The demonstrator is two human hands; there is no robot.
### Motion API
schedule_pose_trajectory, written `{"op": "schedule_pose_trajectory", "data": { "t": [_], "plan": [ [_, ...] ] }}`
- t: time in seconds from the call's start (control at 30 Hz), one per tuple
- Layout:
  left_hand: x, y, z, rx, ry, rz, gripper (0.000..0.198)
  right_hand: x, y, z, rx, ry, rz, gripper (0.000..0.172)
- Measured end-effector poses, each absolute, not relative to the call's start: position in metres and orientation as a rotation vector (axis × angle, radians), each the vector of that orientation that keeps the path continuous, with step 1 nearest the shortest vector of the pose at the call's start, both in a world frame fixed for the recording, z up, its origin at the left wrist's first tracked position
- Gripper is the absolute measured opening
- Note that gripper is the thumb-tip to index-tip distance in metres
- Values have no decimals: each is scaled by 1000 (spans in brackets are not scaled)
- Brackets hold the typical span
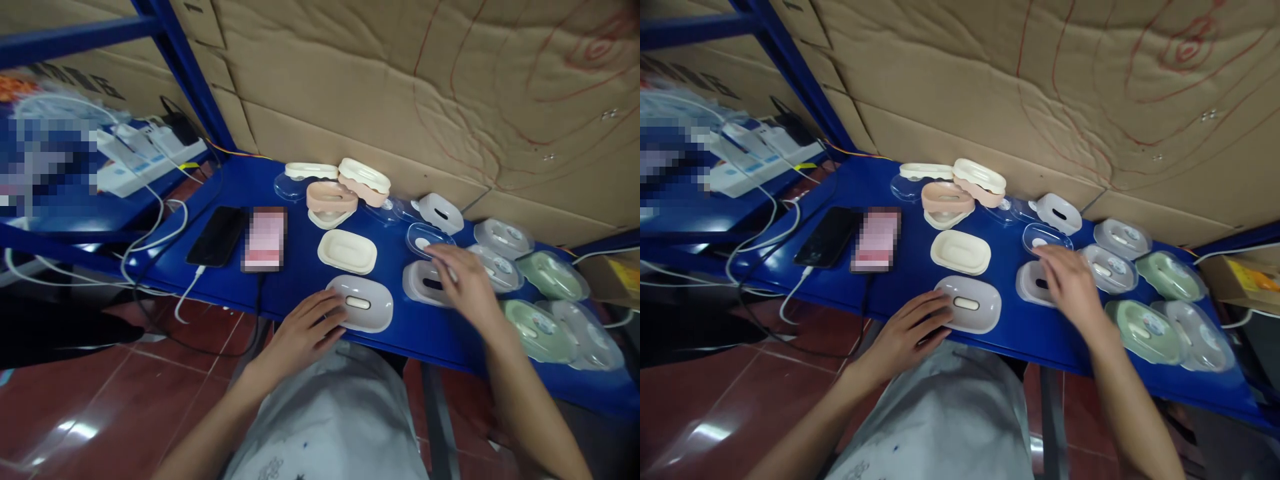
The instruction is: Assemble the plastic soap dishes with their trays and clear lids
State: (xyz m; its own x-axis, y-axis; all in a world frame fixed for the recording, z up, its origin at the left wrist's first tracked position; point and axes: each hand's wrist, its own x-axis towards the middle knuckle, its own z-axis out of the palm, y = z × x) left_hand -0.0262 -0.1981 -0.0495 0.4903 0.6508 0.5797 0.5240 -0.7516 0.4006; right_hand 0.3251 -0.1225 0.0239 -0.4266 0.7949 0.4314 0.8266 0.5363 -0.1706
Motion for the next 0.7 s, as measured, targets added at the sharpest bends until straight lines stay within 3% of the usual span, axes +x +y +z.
{"op": "schedule_pose_trajectory", "data": {
  "t": [0.2, 0.37, 0.5, 0.6, 0.7],
  "plan": [
    [-25, -202, -51, 2515, 1044, 1156, 32, 365, -46, 17, -1559, -2518, 238, 26],
    [-25, -202, -48, 2513, 1130, 1110, 47, 336, -76, 41, -1497, -2232, 162, 28],
    [-25, -196, -48, 2476, 1183, 1119, 68, 292, -117, 56, -1353, -1813, 703, 35],
    [-26, -191, -48, 2487, 1149, 1139, 81, 259, -124, 41, -1317, -1738, 1131, 44],
    [-25, -187, -46, 2494, 1123, 1059, 84, 237, -118, 18, -1319, -1844, 1104, 50]
  ]
}}
